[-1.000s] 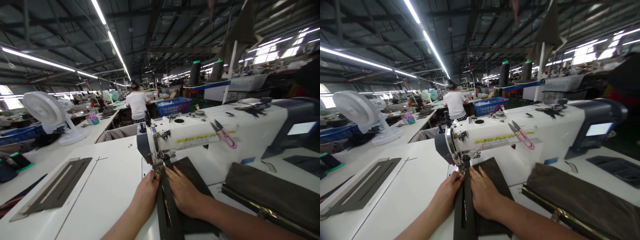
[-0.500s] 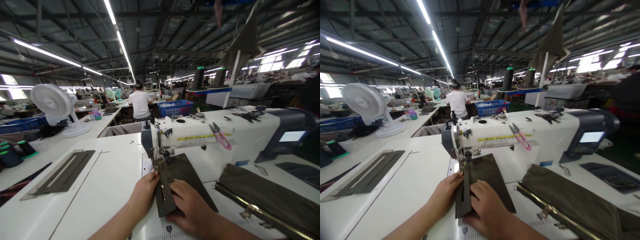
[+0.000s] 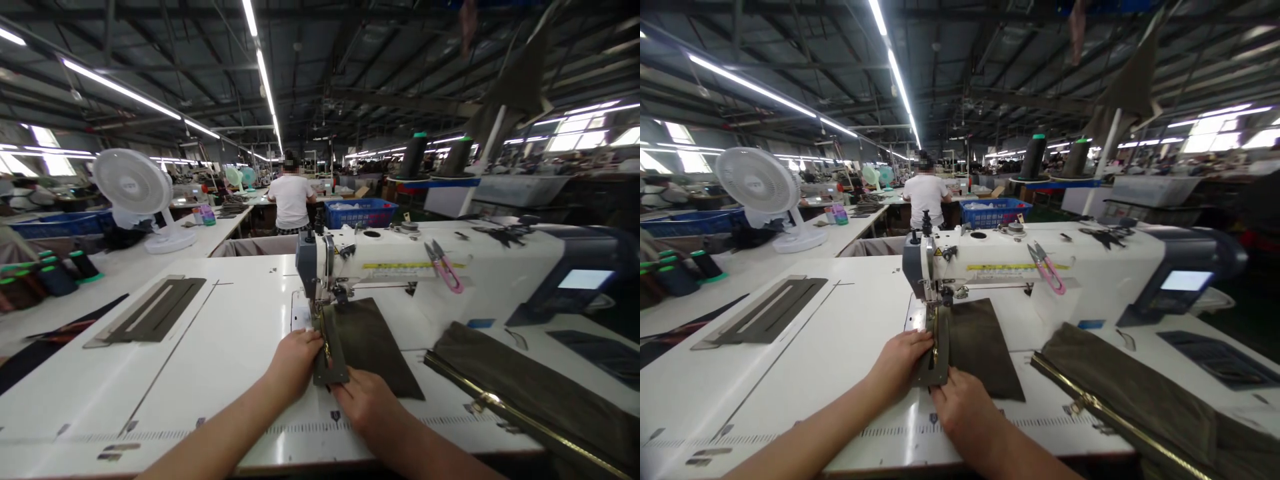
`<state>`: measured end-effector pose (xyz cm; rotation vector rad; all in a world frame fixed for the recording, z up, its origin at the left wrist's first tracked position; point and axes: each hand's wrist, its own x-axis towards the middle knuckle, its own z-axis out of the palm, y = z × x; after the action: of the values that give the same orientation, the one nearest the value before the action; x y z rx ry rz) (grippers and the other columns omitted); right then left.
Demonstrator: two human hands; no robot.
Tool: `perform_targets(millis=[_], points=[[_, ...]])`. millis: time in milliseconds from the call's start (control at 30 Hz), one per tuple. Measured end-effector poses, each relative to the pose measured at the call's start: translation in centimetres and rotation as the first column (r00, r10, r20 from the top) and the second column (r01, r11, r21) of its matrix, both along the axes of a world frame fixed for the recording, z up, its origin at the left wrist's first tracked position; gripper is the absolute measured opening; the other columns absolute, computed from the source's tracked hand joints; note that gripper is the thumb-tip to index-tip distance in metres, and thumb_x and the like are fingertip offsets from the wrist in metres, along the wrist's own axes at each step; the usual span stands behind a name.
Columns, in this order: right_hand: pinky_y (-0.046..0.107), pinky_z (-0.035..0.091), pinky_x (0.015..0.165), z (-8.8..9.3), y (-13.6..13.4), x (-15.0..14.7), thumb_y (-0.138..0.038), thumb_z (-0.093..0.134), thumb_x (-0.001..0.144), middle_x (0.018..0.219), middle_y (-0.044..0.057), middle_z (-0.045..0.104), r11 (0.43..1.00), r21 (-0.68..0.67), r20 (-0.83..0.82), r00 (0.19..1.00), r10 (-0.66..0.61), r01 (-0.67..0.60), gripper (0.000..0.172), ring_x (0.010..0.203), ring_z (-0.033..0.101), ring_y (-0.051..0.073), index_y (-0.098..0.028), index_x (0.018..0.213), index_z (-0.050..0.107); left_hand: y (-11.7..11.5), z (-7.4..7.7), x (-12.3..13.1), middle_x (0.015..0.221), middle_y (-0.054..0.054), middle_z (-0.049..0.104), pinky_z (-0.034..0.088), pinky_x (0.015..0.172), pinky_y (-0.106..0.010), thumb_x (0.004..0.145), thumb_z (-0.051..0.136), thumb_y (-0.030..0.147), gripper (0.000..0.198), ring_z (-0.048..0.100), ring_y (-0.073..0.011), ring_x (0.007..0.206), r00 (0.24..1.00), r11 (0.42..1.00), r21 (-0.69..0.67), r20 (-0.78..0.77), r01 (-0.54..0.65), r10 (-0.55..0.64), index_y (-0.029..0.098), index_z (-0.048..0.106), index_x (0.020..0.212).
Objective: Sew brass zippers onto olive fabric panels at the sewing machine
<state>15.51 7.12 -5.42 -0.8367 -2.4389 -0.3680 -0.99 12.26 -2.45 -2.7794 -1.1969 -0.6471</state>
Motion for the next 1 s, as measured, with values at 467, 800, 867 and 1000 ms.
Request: perform_targets(millis=[467,800,867,1000], points=[[0.031,0.052,0.064,-0.7,1.6,-0.2,-0.002,0.039,0.080,0.081,0.012,0.067,0.996,0.091,-0.106,0.994,0.000,0.010,0.026,0.071,0.060,0.021,-0.010,0.081,0.063,1.2,-0.1,0.1,0.100,-0.009,0.066,0.049,0.085,-0.035,0.078,0.057,0.010,0.017,0.061,-0.0206,0.090,0.996,0.997,0.067,-0.080,0.034,-0.028,0.014,0.063,0.093],[0.028,0.049,0.065,-0.7,4.2,-0.1,-0.004,0.044,0.081,0.079,0.007,0.065,0.999,-0.045,-0.047,0.999,-0.025,0.023,0.020,0.071,0.059,0.019,-0.011,0.085,0.061,2.7,-1.2,-0.1,0.100,-0.008,0.066,0.052,0.080,-0.036,0.074,0.054,0.002,0.026,0.061,-0.0226,0.089,0.998,0.993,0.102,0.039,0.051,-0.055,0.014,0.063,0.096],[0.027,0.048,0.065,-0.6,4.7,-0.1,-0.005,0.043,0.083,0.078,0.007,0.065,0.998,-0.065,-0.021,0.999,-0.026,0.025,0.020,0.071,0.058,0.018,-0.012,0.085,0.061,3.2,-1.2,0.0,0.095,-0.008,0.066,0.053,0.078,-0.035,0.075,0.052,0.001,0.026,0.061,-0.0219,0.086,0.997,0.996,0.080,0.054,0.048,-0.052,0.014,0.063,0.095],[0.028,0.046,0.062,-0.3,5.5,-0.2,-0.006,0.044,0.083,0.074,0.006,0.064,0.997,-0.075,-0.017,0.999,-0.030,0.028,0.018,0.068,0.058,0.017,-0.013,0.080,0.061,3.8,-1.0,0.1,0.085,-0.007,0.062,0.053,0.069,-0.032,0.074,0.050,0.000,0.025,0.059,-0.0203,0.076,0.998,1.000,-0.009,0.059,-0.007,0.007,0.015,0.062,0.089]])
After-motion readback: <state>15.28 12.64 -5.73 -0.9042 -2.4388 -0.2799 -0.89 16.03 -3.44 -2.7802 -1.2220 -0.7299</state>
